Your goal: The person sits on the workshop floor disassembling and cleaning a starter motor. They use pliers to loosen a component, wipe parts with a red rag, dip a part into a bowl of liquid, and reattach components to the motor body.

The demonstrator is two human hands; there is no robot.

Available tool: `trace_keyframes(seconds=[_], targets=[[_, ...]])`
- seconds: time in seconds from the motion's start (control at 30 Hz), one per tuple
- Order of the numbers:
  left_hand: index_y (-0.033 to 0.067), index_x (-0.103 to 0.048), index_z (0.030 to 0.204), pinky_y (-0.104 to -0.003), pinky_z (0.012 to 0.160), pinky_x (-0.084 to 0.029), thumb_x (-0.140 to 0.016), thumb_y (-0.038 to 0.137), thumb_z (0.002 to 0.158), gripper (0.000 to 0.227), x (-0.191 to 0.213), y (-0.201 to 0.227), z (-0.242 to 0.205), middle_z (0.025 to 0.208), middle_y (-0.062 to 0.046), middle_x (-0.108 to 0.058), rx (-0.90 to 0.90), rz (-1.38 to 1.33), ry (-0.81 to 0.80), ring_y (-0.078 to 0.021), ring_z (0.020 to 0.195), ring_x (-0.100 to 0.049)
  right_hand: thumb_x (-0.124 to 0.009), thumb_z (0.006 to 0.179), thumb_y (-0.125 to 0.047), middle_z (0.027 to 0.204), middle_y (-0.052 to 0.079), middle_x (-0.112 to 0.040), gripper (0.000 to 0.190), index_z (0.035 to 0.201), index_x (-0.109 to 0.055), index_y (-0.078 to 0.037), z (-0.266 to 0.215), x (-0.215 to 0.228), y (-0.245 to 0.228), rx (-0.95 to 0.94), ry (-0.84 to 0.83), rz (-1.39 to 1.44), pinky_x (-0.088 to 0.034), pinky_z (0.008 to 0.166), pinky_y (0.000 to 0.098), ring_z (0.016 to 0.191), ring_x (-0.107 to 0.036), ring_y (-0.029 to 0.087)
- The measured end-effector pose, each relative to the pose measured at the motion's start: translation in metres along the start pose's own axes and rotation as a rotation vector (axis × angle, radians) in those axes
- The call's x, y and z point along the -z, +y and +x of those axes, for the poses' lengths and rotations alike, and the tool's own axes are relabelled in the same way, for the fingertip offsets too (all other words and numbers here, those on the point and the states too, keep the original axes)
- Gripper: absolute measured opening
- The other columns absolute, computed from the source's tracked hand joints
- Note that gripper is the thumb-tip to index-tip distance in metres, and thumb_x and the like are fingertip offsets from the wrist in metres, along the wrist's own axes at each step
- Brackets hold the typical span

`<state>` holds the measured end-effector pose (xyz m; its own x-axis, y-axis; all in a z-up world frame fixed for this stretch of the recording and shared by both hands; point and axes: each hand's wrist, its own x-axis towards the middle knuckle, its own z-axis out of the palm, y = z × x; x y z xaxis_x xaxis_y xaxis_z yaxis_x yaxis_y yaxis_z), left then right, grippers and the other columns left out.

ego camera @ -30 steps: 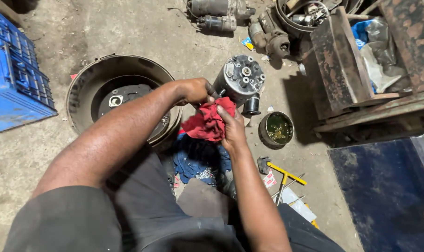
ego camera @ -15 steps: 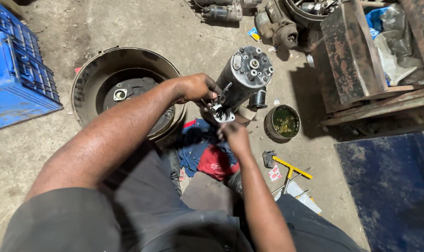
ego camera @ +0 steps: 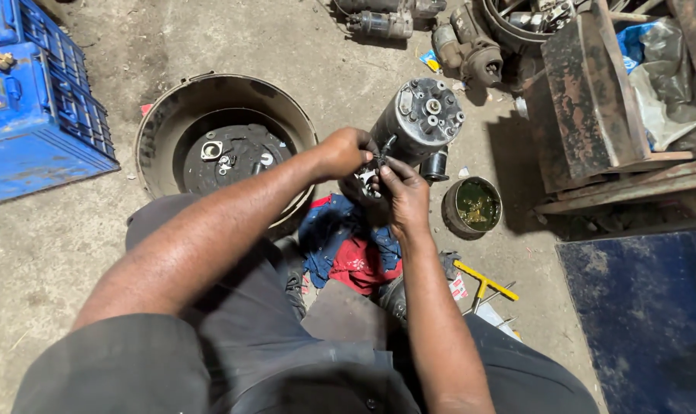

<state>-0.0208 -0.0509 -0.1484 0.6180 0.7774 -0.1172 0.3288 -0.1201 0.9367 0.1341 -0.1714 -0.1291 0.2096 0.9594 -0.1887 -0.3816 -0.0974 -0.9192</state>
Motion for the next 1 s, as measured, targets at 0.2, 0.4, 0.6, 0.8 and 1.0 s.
trace_keyframes(seconds=[0.2,0.4,0.6,0.8,1.0], targets=[[0.0058,-0.076,0.103,-0.037,0.077,-0.057,-0.072,0.013,0.085,0.02,-0.006,0.02,-0.017,0.091,-0.016,-0.077,0.031,0.07,0.156,-0.0227,0.083,-0.073,-0.074,0.094,-0.006,0.102,0.006,-0.075,0.026,0.118,-0.073,0.001,0.002,0.002,0.004,0.128,0.05,-0.192,-0.058,0.077,0.0257,0.085,-0.069,0.011],[0.0006,-0.078,0.098,-0.035,0.074,-0.058,-0.079,0.013,0.081,0.021,-0.003,0.029,-0.022,0.087,-0.011,-0.078,0.072,-0.144,0.112,-0.0199,0.079,-0.072,-0.076,0.093,-0.007,0.107,0.005,-0.075,0.024,0.116,-0.073,0.002,0.001,0.002,0.006,0.3,0.06,-0.392,-0.056,0.087,0.0258,0.094,-0.068,0.01],[-0.0057,-0.071,0.104,-0.034,0.052,-0.057,-0.066,-0.005,0.084,0.021,0.004,0.032,-0.011,0.079,-0.016,-0.072,0.238,-0.677,0.131,-0.0221,0.058,-0.068,-0.074,0.095,-0.005,0.106,0.007,-0.076,0.024,0.118,-0.072,0.003,-0.001,-0.003,0.003,0.315,0.03,-0.378,-0.057,0.089,0.0261,0.095,-0.069,0.011],[-0.0073,-0.071,0.102,-0.034,0.05,-0.06,-0.071,-0.005,0.084,0.018,0.007,0.021,-0.013,0.077,-0.017,-0.073,0.294,-0.677,0.072,-0.02,0.056,-0.069,-0.069,0.097,-0.004,0.109,0.008,-0.075,0.028,0.123,-0.07,0.005,0.001,0.004,0.011,0.246,0.017,-0.274,-0.058,0.087,0.0273,0.094,-0.07,0.012],[0.0005,-0.081,0.092,-0.03,0.061,-0.057,-0.08,0.003,0.081,0.011,-0.004,0.017,-0.017,0.079,-0.008,-0.079,0.17,-0.343,0.067,-0.0129,0.066,-0.071,-0.067,0.1,-0.005,0.106,0.008,-0.075,0.031,0.129,-0.068,0.004,-0.002,0.007,0.019,0.229,0.019,-0.227,-0.059,0.081,0.0279,0.087,-0.068,0.011]])
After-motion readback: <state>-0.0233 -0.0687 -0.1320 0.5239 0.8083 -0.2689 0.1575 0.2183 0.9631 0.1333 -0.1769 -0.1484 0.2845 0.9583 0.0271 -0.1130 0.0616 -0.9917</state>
